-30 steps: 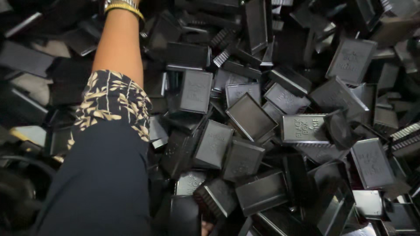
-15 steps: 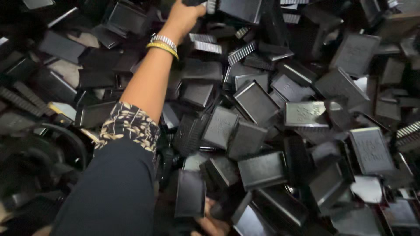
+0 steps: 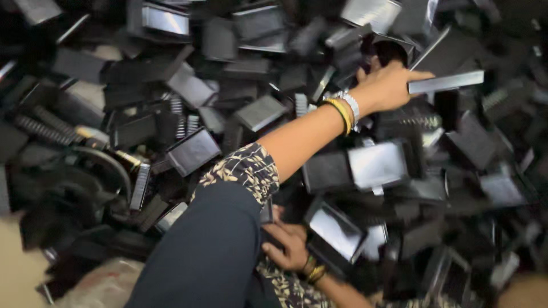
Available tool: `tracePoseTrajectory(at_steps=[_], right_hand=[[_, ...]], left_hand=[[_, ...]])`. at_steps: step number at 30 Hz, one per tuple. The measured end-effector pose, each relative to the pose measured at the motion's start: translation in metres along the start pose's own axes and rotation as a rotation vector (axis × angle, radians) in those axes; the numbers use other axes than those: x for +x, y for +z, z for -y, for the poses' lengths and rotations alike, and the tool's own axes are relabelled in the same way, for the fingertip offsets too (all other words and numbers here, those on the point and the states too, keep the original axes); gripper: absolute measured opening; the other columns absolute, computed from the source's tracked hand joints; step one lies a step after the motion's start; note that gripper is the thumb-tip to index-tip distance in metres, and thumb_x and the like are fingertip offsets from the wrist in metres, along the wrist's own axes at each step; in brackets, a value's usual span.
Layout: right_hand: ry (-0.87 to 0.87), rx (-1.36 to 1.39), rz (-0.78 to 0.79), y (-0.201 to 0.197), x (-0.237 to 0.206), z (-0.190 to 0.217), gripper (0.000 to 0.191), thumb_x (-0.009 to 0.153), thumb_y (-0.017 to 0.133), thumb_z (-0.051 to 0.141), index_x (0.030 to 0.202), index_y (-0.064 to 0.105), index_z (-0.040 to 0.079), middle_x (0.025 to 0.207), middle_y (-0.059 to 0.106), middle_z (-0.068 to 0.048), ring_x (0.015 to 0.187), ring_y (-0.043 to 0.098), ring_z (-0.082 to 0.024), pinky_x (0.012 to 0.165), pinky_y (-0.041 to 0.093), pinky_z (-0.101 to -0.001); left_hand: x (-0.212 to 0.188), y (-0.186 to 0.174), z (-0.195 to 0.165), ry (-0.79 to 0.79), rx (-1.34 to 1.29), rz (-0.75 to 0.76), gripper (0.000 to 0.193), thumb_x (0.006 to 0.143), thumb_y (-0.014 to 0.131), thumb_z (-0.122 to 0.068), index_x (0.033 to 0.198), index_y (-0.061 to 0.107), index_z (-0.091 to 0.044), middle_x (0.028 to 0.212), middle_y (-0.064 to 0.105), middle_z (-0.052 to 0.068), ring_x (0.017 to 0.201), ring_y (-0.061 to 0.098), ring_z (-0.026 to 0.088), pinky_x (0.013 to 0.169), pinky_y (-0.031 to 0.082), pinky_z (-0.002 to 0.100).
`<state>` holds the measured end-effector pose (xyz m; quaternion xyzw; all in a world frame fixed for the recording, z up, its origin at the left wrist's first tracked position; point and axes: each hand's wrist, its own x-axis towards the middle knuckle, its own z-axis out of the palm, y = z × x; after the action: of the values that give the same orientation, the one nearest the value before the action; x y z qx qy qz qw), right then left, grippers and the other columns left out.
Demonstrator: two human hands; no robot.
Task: The person sits on the floor in a large pile of black plastic boxes, picks up individual boxes, opens and closes their lids, and places them into a large cardboard carton beside them. At the end the person holds a small paper cup of tea while continuing to handle boxes.
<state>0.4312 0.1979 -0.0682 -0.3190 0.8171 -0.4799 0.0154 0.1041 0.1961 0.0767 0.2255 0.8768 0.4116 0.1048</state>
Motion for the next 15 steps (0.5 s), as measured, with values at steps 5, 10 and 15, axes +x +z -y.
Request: tracePoseTrajectory(at_steps=[5, 10, 15], right_hand=[[0.036, 0.080, -0.019, 0.020, 0.005, -0.009, 0.040, 0.092, 0.073, 0.027, 0.123, 0.067, 0.005, 0.120, 0.068, -0.028, 0.093, 0.071, -0.039, 0.082, 0.056, -0.0431], [0.067, 0.067, -0.013, 0.022, 0.019, -0.004, 0.040, 0.092, 0.074, 0.031, 0.126, 0.069, 0.011, 0.118, 0.069, -0.018, 0.097, 0.070, -0.035, 0.087, 0.052, -0.0442], [-0.048, 0.005, -0.064, 0.009, 0.038, 0.007, 0.046, 0.094, 0.072, 0.034, 0.134, 0.065, 0.012, 0.140, 0.061, -0.022, 0.121, 0.060, -0.039, 0.106, 0.044, -0.0479]], left_hand=[[0.000, 0.018, -0.004, 0.401, -0.250, 0.107, 0.046, 0.081, 0.065, -0.031, 0.124, 0.067, -0.018, 0.116, 0.077, 0.012, 0.109, 0.075, 0.027, 0.094, 0.059, 0.046], [-0.044, -0.019, -0.002, 0.118, 0.039, 0.406, 0.051, 0.096, 0.068, -0.047, 0.115, 0.070, 0.000, 0.090, 0.071, 0.015, 0.075, 0.061, 0.023, 0.071, 0.048, 0.039], [-0.138, -0.065, -0.013, 0.399, -0.798, 0.109, 0.029, 0.099, 0.075, -0.010, 0.123, 0.066, 0.002, 0.117, 0.072, 0.004, 0.108, 0.068, 0.014, 0.096, 0.056, 0.028]])
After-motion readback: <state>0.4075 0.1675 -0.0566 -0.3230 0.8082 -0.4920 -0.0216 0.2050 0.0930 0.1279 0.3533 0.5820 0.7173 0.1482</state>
